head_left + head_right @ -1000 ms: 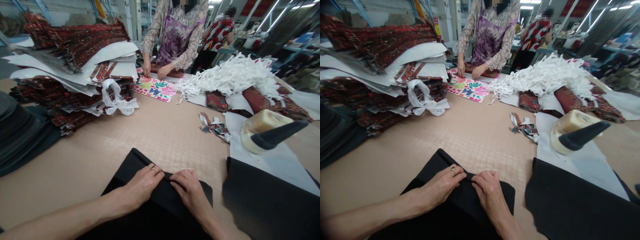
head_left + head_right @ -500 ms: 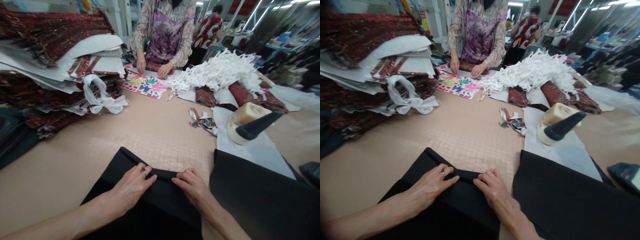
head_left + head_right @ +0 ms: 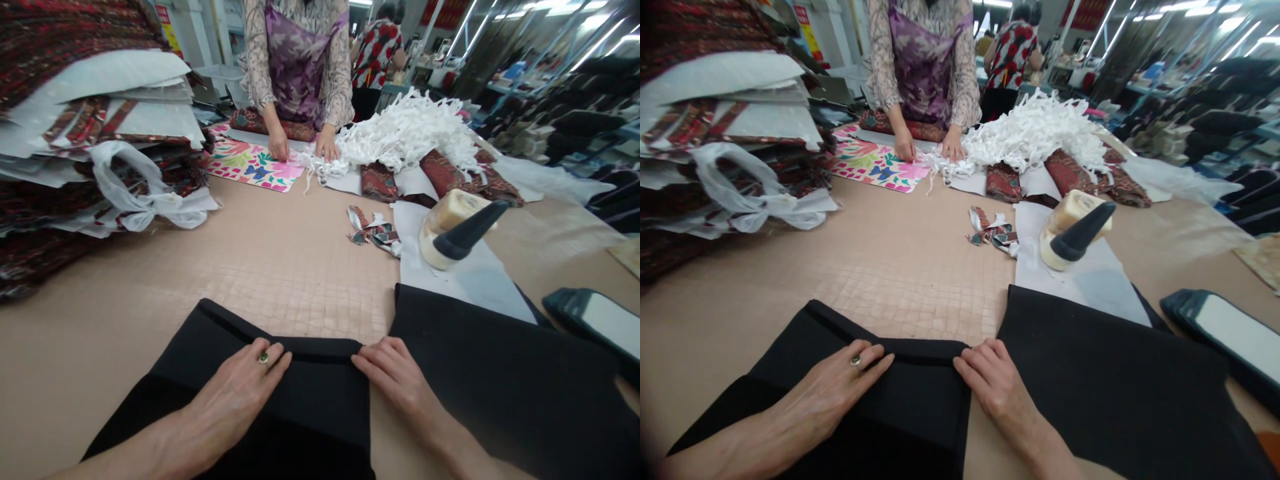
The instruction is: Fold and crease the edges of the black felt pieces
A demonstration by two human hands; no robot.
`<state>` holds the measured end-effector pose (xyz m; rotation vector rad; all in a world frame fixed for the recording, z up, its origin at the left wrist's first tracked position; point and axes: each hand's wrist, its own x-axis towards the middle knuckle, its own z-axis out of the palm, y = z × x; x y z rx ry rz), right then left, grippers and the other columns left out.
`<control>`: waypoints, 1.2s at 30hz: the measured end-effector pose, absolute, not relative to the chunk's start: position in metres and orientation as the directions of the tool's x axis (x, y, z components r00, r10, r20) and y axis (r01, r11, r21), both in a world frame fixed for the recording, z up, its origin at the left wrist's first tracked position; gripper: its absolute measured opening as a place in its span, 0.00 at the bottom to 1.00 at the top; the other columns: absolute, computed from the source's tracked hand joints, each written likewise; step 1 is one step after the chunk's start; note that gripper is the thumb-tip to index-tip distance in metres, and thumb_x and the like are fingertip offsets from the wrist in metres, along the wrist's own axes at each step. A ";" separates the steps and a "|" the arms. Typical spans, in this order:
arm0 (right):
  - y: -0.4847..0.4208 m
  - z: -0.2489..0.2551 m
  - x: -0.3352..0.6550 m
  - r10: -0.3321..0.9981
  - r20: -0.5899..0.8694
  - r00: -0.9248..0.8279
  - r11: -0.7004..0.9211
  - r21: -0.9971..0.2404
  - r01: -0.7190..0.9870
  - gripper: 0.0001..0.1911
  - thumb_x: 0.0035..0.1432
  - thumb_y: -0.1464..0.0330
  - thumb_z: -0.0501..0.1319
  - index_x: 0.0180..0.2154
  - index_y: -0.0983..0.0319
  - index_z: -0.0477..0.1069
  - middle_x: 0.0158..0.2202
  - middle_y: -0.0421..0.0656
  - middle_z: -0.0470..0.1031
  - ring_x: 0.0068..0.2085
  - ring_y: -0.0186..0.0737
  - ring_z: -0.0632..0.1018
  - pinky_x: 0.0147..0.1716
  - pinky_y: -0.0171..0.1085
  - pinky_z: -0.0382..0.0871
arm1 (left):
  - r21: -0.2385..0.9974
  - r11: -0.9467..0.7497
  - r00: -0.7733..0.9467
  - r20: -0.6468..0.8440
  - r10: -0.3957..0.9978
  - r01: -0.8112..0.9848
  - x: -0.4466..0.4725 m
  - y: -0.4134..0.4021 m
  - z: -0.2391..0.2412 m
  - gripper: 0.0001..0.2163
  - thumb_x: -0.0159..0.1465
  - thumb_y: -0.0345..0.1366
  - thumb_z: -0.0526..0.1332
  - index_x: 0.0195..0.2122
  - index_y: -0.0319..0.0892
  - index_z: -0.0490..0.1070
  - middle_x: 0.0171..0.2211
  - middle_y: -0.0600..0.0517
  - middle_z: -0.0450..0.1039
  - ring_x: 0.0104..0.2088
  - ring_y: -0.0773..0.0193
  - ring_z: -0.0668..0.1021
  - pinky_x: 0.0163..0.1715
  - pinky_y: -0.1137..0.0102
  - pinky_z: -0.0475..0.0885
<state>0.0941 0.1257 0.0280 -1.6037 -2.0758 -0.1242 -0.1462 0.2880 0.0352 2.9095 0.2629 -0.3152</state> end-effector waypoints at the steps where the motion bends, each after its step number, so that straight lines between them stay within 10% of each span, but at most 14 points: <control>1: 0.125 0.028 0.093 0.874 0.451 -0.179 0.297 -0.205 0.933 0.13 0.61 0.79 0.49 0.45 0.67 0.67 0.36 0.47 0.74 0.37 0.36 0.72 0.39 0.42 0.64 | 0.181 -0.964 0.963 -0.223 0.154 0.196 -0.146 0.288 0.034 0.30 0.50 0.20 0.52 0.58 0.34 0.56 0.53 0.39 0.61 0.52 0.49 0.63 0.50 0.54 0.64; 11: 0.115 0.017 0.090 0.849 0.474 -0.234 0.277 -0.023 0.960 0.16 0.62 0.79 0.45 0.43 0.70 0.69 0.38 0.47 0.75 0.40 0.39 0.73 0.45 0.45 0.59 | 0.121 -0.974 0.941 -0.306 0.148 0.192 -0.125 0.277 0.049 0.33 0.51 0.20 0.52 0.60 0.38 0.52 0.52 0.40 0.61 0.51 0.48 0.65 0.48 0.55 0.66; 28: 0.111 0.010 0.087 0.824 0.550 -0.133 0.218 -0.091 0.972 0.16 0.63 0.77 0.45 0.43 0.69 0.70 0.37 0.46 0.75 0.41 0.40 0.72 0.43 0.44 0.59 | 0.107 -0.993 0.977 -0.212 0.026 0.050 -0.085 0.249 0.038 0.28 0.59 0.27 0.51 0.61 0.36 0.47 0.50 0.41 0.62 0.51 0.52 0.64 0.48 0.58 0.61; 36: 0.098 0.008 0.082 0.851 0.503 0.148 -0.058 -0.190 0.980 0.18 0.60 0.78 0.48 0.50 0.62 0.65 0.37 0.45 0.73 0.39 0.39 0.71 0.40 0.43 0.60 | 0.129 -0.990 0.974 -0.224 0.034 0.064 -0.085 0.247 0.037 0.32 0.58 0.31 0.56 0.62 0.38 0.43 0.51 0.41 0.61 0.53 0.51 0.62 0.51 0.57 0.58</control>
